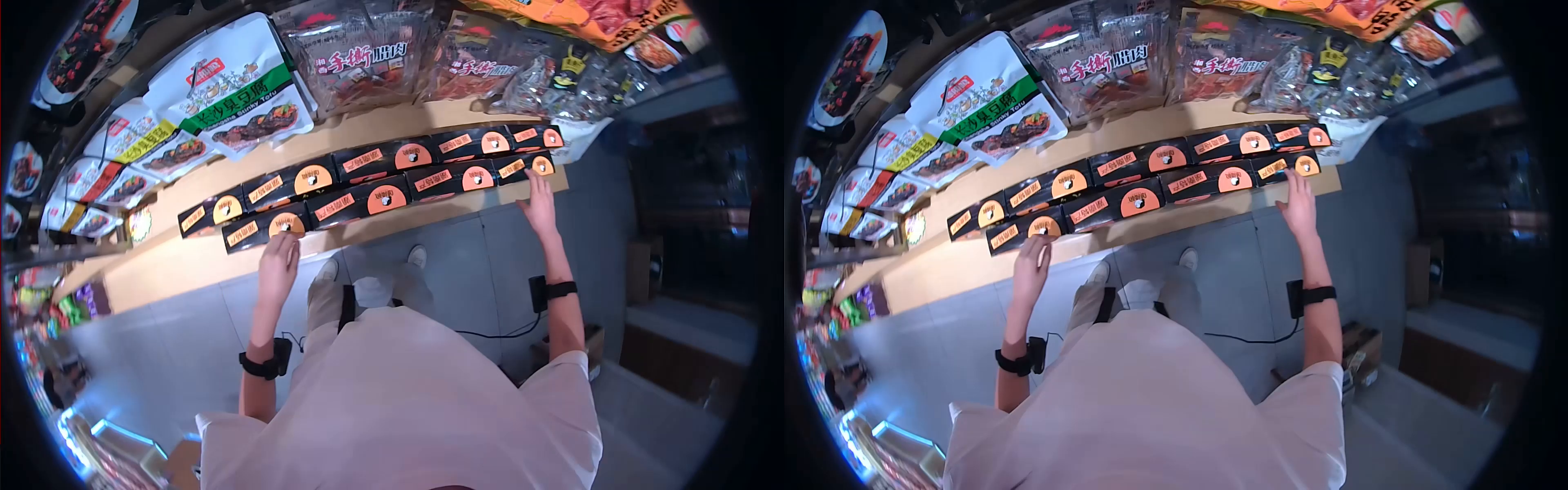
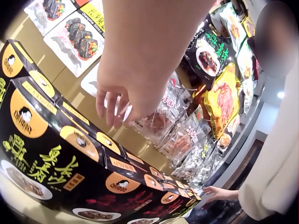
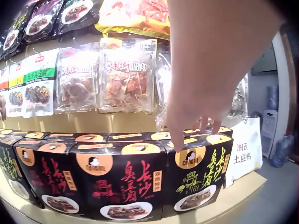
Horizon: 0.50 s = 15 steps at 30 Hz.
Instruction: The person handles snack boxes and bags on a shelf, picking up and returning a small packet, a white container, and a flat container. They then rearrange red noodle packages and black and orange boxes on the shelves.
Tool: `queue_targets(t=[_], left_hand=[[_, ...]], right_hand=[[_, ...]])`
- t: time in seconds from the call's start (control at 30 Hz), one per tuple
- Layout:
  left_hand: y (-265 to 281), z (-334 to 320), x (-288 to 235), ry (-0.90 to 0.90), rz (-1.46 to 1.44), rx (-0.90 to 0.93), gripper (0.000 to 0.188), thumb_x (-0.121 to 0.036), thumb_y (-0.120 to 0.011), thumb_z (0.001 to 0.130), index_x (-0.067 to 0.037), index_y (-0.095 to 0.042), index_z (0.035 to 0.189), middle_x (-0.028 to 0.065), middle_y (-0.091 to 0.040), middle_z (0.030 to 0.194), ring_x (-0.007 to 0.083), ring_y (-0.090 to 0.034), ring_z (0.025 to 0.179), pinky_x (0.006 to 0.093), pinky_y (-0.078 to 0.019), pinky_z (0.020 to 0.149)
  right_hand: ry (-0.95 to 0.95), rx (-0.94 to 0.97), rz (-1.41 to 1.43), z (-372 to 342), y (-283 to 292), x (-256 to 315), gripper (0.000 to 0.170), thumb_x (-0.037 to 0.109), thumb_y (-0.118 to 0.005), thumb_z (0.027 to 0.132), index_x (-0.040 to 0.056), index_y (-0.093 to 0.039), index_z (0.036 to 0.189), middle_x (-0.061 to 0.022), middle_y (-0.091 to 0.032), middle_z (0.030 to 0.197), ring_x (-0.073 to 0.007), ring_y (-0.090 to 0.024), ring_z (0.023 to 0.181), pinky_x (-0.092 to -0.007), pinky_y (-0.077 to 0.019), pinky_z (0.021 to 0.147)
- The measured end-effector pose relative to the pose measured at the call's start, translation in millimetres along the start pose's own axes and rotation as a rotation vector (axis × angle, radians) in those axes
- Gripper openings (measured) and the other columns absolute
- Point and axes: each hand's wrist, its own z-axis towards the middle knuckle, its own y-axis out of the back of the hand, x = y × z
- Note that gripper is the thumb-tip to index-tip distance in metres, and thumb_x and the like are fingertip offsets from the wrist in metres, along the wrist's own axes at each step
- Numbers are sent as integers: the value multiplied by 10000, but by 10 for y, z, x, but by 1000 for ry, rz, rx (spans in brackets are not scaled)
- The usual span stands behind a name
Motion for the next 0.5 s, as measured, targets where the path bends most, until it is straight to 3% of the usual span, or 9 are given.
queue_targets(t=[0.23,0.5], left_hand=[[-465,-219,-932,168,-7,13,121,-20,-539,820,-26,-600,925,136,-575,856,320,-558,813,393,-455,712],[-432,-513,-1152,321,52,-100,140,-2,-520,839,-32,-598,953,117,-588,884,310,-569,822,385,-457,704]], right_hand=[[282,119,-37,522,-118,-629,892,95,-798,546,83,-353,1319,-91,-387,1330,-285,-367,1228,-398,-348,1000],[441,249,-209,776,-261,-929,909,163,-811,527,62,-360,1310,-101,-425,1229,-263,-401,1191,-364,-353,977]])
